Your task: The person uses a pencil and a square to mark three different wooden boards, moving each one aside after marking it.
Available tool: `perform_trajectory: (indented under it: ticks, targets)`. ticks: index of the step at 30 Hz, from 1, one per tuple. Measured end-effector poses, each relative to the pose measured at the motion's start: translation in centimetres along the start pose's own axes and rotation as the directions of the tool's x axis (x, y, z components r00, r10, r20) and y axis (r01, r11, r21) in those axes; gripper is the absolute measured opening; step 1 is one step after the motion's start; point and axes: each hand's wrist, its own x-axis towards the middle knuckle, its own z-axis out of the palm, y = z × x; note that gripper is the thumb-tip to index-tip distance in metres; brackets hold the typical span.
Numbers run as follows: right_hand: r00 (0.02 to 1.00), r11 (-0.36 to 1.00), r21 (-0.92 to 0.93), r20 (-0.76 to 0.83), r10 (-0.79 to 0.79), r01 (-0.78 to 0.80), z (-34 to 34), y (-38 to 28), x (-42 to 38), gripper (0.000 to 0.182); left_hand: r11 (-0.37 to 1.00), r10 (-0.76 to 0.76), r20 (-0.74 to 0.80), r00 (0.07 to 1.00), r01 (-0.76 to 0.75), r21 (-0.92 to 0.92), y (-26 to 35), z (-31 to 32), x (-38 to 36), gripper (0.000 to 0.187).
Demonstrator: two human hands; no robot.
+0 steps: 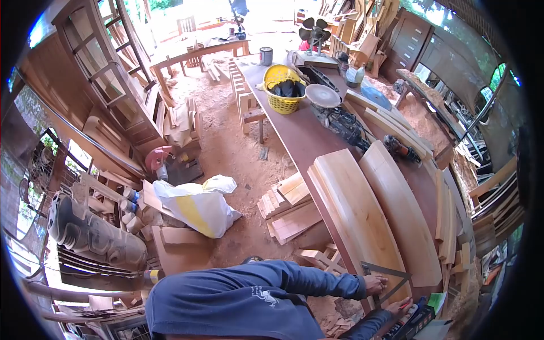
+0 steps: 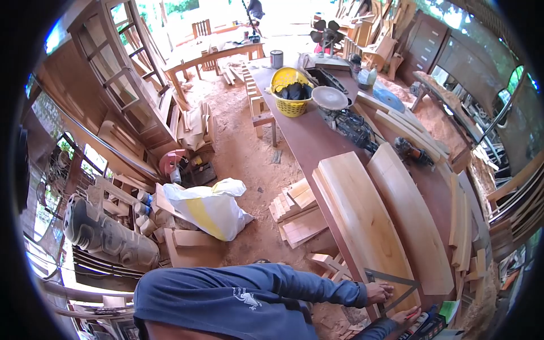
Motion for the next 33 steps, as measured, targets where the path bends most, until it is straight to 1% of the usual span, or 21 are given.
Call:
perform_trajectory:
  ticks: [1,2,3,4,5,6,9,10,12,13,14,15,17,19,20,22,23,26,29,32,33]
  targets:
    - [1.0,1.0,0.002,0.001,-0.002,0.002,-0.5,0.3,-0.1,0.044,0.999,0.021,0.087,0.996,-0.023,0.029,0.8,-0.7,0.4,0.015]
    - [1.0,1.0,0.019,0.002,-0.002,0.002,-0.7,-0.2,-0.4,0.043,0.996,0.04,0.179,0.983,-0.053,0.071,-0.1,-1.0,0.5,0.016]
    - [1.0,0.999,0.036,0.006,-0.006,0.006,-0.3,-1.1,-0.7,0.042,0.995,0.019,0.273,0.962,0.009,-0.1,-1.3,0.3,0.2,0.019]
    - [1.0,0.998,0.058,0.011,0.0,0.0,0.1,-2.5,-0.8,0.042,0.993,0.05,0.258,0.965,-0.021,-0.114,-1.8,1.3,0.5,0.018]
    - [1.0,0.998,0.059,0.021,-0.001,0.0,-0.2,-3.0,-0.6,0.041,0.995,0.007,0.262,0.965,0.02,-0.101,-2.2,2.5,0.1,0.018]
    - [1.0,0.999,0.053,0.029,0.004,-0.006,-1.1,-3.7,-0.7,0.041,0.993,-0.033,0.269,0.963,0.061,-0.097,-1.5,2.1,-0.1,0.019]
    - [0.998,0.997,0.038,0.035,0.06,-0.062,-3.0,-5.3,-1.3,0.04,0.999,-0.052,0.265,0.963,0.05,0.013,-0.4,0.2,0.2,0.023]
    - [0.996,0.996,0.032,0.038,0.085,-0.086,-3.4,-4.9,-1.7,0.04,0.998,-0.047,0.23,0.972,0.056,-0.032,-0.4,0.6,-0.1,0.023]
    - [1.0,0.998,0.068,-0.017,0.021,-0.019,-2.2,-2.9,-0.9,0.039,0.991,-0.044,0.158,0.986,0.063,-0.118,-1.1,1.6,-0.7,0.023]
    - [0.999,0.994,0.105,-0.041,0.004,0.001,-1.7,-2.6,-0.7,0.039,0.955,-0.121,0.3,0.946,0.194,-0.224,-0.3,-0.7,0.4,0.026]
    - [0.998,0.99,0.141,-0.062,-0.01,0.019,-1.5,-2.9,-1.3,0.039,0.966,-0.099,0.3,0.949,0.164,-0.2,0.0,-1.1,0.5,0.026]
    - [0.998,0.99,0.139,-0.047,0.031,-0.025,-1.4,-3.2,-1.4,0.04,0.975,-0.079,0.3,0.951,0.136,-0.176,0.0,-1.5,0.5,0.027]
    - [0.997,0.992,0.127,-0.078,-0.015,0.025,-0.7,-2.8,-1.6,0.039,0.987,-0.041,0.315,0.948,0.088,-0.134,0.1,-1.9,0.6,0.029]
    - [0.994,0.992,0.115,-0.105,-0.035,0.047,-0.5,-2.2,-1.0,0.038,0.981,-0.067,0.305,0.95,0.118,-0.152,0.0,-1.7,0.4,0.029]
    - [0.997,0.991,0.127,-0.07,-0.034,0.043,-0.7,-2.0,-0.9,0.038,0.977,-0.081,0.294,0.952,0.133,-0.165,0.1,-1.4,0.4,0.029]
    - [0.999,0.988,0.151,-0.001,-0.035,0.035,-1.3,-2.3,-1.0,0.038,0.987,-0.067,0.24,0.968,0.099,-0.123,0.0,-0.9,0.2,0.021]
    - [0.999,0.991,0.127,-0.006,-0.044,0.044,-1.1,-2.0,-1.0,0.037,0.992,-0.058,0.217,0.975,0.081,-0.098,-0.2,-0.7,0.1,0.018]
    - [0.998,0.993,0.107,0.026,-0.058,0.055,-1.5,-2.9,-1.1,0.039,0.97,-0.095,0.276,0.957,0.151,-0.191,-0.4,-0.3,0.0,0.029]
    - [0.999,0.997,0.052,-0.003,-0.049,0.05,-1.4,-3.1,-1.2,0.036,0.982,-0.07,0.306,0.95,0.12,-0.146,-0.4,-0.3,0.1,0.029]
    - [0.998,0.995,0.099,-0.047,-0.03,0.034,-0.5,-2.1,-1.0,0.035,0.979,-0.08,0.235,0.969,0.121,-0.166,-0.4,0.0,-0.1,0.029]
    - [0.997,0.995,0.093,-0.064,-0.032,0.038,-0.2,-1.8,-1.1,0.036,0.983,-0.068,0.24,0.968,0.106,-0.152,-0.5,0.1,-0.1,0.029]
